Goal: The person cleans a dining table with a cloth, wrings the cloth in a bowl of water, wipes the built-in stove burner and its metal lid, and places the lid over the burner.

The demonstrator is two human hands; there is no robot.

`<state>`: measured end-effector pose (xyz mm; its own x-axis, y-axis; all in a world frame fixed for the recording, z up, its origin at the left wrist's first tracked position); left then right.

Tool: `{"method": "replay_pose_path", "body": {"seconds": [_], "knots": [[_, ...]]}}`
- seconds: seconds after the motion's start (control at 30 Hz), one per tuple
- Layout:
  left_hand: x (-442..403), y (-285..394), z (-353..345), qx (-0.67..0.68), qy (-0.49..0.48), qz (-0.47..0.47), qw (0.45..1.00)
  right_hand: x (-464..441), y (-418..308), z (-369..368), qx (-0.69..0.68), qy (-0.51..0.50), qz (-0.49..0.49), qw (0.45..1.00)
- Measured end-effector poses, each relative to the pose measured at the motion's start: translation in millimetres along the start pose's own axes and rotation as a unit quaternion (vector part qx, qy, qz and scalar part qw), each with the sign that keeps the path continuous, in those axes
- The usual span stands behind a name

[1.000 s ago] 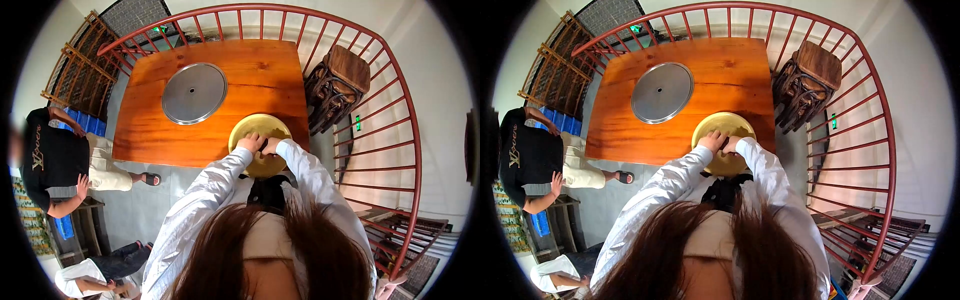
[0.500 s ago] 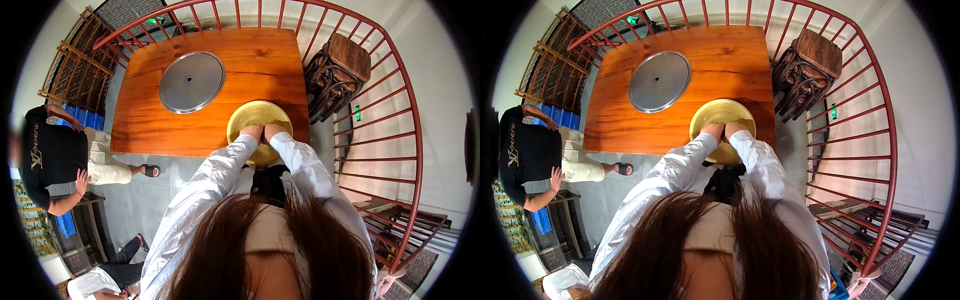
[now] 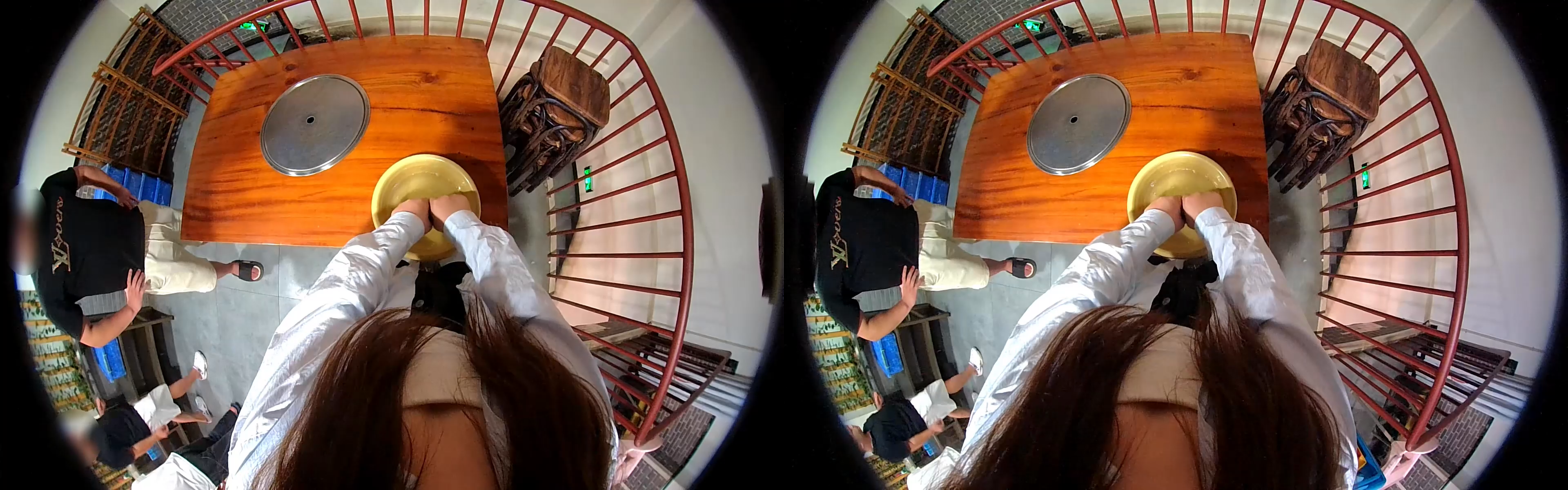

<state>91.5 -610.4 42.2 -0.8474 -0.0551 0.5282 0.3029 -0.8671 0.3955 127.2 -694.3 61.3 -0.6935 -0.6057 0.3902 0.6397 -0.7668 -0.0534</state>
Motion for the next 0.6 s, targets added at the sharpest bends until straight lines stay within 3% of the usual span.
{"method": "replay_pose_path", "body": {"seconds": [0.23,0.43,0.5,0.6], "knots": [[-1.9,-1.0,-5.8,0.006,-0.013,-0.003,1.000,-0.1,-1.2,3.6,0.032,-0.028,0.029,0.999],[-8.3,-4.1,-8.8,0.027,0.010,-0.009,1.000,-15.6,3.7,-0.4,-0.022,0.042,0.007,0.999],[-16.6,-6.7,-16.4,0.015,0.002,-0.009,1.000,-17.1,4.7,-9.1,0.015,-0.016,0.026,0.999],[-21.6,-9.3,-22.7,0.010,0.001,-0.016,1.000,-14.2,4.8,-7.7,0.026,0.000,0.043,0.999]]}}
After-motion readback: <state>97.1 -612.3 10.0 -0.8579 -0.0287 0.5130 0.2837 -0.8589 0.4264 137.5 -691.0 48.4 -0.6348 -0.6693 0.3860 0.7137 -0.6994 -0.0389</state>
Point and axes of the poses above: each hand's wrist, its own x-axis away from the middle knuckle, its own z-axis out of the back of the hand, y = z × x, the point moved 5 cm from there along -x, towards the middle knuckle, and after that the axes turned 4 degrees about x, right-handed, at the moved point
